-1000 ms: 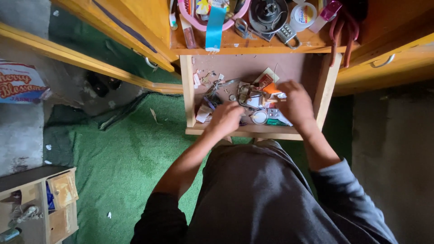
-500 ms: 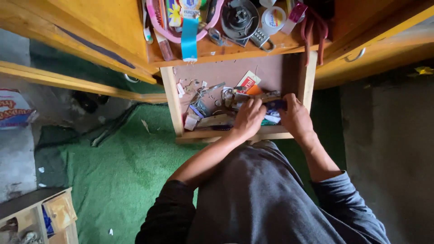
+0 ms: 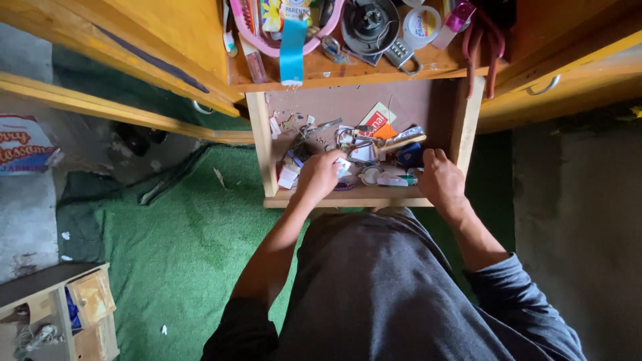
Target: Sorting through various items in a cluttered drawer, including wires, tools, and small containers.
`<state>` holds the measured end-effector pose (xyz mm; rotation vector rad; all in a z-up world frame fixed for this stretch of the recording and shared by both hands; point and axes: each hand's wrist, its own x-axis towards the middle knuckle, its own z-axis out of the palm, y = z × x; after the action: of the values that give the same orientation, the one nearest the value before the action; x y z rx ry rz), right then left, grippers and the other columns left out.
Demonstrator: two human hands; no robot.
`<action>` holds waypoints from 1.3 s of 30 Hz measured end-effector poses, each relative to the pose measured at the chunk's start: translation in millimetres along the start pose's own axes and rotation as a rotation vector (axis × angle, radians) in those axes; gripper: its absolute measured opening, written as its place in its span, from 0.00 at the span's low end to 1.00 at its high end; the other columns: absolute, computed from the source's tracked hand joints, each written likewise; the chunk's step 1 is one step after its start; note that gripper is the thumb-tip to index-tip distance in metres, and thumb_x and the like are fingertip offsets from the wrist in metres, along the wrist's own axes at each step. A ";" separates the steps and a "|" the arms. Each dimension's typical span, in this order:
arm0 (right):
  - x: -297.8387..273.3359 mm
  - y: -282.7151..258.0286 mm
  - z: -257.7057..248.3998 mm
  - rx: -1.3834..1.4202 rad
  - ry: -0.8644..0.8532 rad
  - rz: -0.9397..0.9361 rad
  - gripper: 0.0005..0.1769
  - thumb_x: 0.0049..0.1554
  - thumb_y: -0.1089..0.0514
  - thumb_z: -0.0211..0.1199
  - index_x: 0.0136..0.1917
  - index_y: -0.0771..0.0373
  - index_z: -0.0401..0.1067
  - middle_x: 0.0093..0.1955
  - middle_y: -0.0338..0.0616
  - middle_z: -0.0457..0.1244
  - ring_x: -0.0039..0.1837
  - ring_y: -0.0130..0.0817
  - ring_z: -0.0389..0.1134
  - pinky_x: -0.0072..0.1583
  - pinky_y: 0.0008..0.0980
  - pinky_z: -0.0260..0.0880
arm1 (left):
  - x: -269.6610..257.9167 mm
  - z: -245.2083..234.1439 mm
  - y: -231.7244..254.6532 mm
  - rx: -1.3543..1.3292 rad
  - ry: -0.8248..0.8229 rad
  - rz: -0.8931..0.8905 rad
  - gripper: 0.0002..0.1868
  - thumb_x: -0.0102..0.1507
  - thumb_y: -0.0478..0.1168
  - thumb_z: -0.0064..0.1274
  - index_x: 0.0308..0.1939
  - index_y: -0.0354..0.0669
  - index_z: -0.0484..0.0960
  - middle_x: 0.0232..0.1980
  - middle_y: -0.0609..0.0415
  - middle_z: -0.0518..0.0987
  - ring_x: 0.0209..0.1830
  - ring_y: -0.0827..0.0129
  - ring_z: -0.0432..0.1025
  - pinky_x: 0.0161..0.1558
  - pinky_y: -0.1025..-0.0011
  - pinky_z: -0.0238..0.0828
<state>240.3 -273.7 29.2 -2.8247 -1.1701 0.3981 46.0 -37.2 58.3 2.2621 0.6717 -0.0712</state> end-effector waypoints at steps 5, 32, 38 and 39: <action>5.9 8.8 -0.4 0.080 -0.105 -0.020 0.08 0.52 0.51 0.67 0.45 0.51 0.79 0.47 0.39 0.65 0.46 0.50 0.75 0.47 0.48 0.78 | -12.2 -9.8 -9.1 0.023 -0.031 -0.059 0.10 0.64 0.36 0.52 0.46 0.57 0.85 0.44 0.46 0.85 0.49 0.46 0.79 0.52 0.53 0.76; 25.6 -46.6 -21.5 0.107 0.249 -0.300 0.25 0.47 0.58 0.75 0.59 0.53 0.78 0.50 0.43 0.63 0.52 0.44 0.69 0.52 0.38 0.73 | -20.6 8.0 2.0 0.059 -0.088 -0.010 0.13 0.63 0.44 0.56 0.46 0.39 0.84 0.43 0.40 0.83 0.46 0.45 0.80 0.46 0.52 0.79; 36.0 -28.2 -25.6 0.170 0.177 -0.438 0.09 0.53 0.55 0.70 0.49 0.50 0.80 0.45 0.41 0.63 0.47 0.43 0.69 0.51 0.36 0.72 | -21.4 12.2 -11.8 0.164 -0.119 -0.023 0.16 0.60 0.43 0.57 0.49 0.40 0.82 0.46 0.41 0.81 0.50 0.45 0.77 0.48 0.47 0.77; 30.6 -41.5 -54.2 0.169 0.174 -0.446 0.09 0.53 0.55 0.70 0.49 0.50 0.80 0.45 0.41 0.63 0.47 0.43 0.69 0.51 0.36 0.72 | -21.1 13.9 -14.3 0.160 -0.115 -0.029 0.16 0.60 0.43 0.57 0.49 0.40 0.82 0.46 0.41 0.81 0.50 0.45 0.77 0.48 0.47 0.77</action>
<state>246.6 -220.3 81.2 -2.3112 -1.5830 0.2030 23.0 -47.9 44.3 2.3805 0.6580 -0.2759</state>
